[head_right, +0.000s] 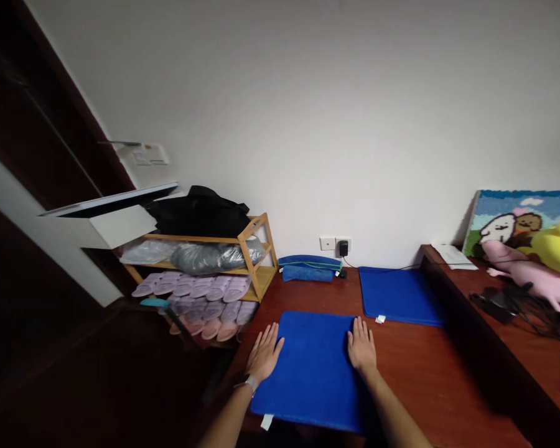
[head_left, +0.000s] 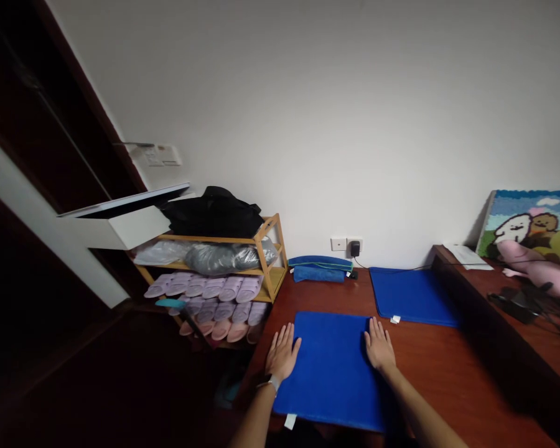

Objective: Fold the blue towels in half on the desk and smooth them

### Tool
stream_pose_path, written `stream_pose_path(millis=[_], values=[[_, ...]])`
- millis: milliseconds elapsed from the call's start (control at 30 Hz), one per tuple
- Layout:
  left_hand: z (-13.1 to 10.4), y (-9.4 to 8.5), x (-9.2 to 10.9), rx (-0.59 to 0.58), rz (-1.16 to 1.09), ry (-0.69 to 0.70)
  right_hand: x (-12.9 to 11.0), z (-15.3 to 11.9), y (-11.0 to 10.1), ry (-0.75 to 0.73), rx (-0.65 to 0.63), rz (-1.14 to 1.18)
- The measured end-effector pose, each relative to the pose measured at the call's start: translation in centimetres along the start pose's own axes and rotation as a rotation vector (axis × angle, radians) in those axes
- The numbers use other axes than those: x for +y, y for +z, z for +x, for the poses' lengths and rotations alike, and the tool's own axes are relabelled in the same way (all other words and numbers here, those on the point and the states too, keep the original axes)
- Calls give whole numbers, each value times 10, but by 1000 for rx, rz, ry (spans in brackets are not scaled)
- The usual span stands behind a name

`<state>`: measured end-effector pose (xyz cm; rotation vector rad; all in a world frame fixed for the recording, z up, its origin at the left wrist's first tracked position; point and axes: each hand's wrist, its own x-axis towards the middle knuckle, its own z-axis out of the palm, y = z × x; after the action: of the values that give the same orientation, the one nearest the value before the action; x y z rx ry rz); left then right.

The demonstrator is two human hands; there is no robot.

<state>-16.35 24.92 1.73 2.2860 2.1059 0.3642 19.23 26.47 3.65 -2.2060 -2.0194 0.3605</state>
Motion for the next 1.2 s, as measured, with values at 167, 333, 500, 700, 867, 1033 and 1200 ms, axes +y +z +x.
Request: stream_pose_path(millis=[167,333,500,700,867,1033,1200], values=[[4,-9,3,10,-3,-14,5,-56,5,-41,40,48],[-6,-23,59,137,-37,25,7,-88,13,-50,-7,55],[-35,-5,167,35,-89,345,6,-91,7,-64,-28,32],[-56,14,199,-127,-152,349,10,-90,15,-97,-9,19],[-67,-6,106,-116,-98,162,10,-90,19,-78,10,11],[-84,-11,23,-30,17,-39,9,-90,18,-79,17,4],[-88,-1,12,23,49,-52,7,-93,12,-49,-10,-12]])
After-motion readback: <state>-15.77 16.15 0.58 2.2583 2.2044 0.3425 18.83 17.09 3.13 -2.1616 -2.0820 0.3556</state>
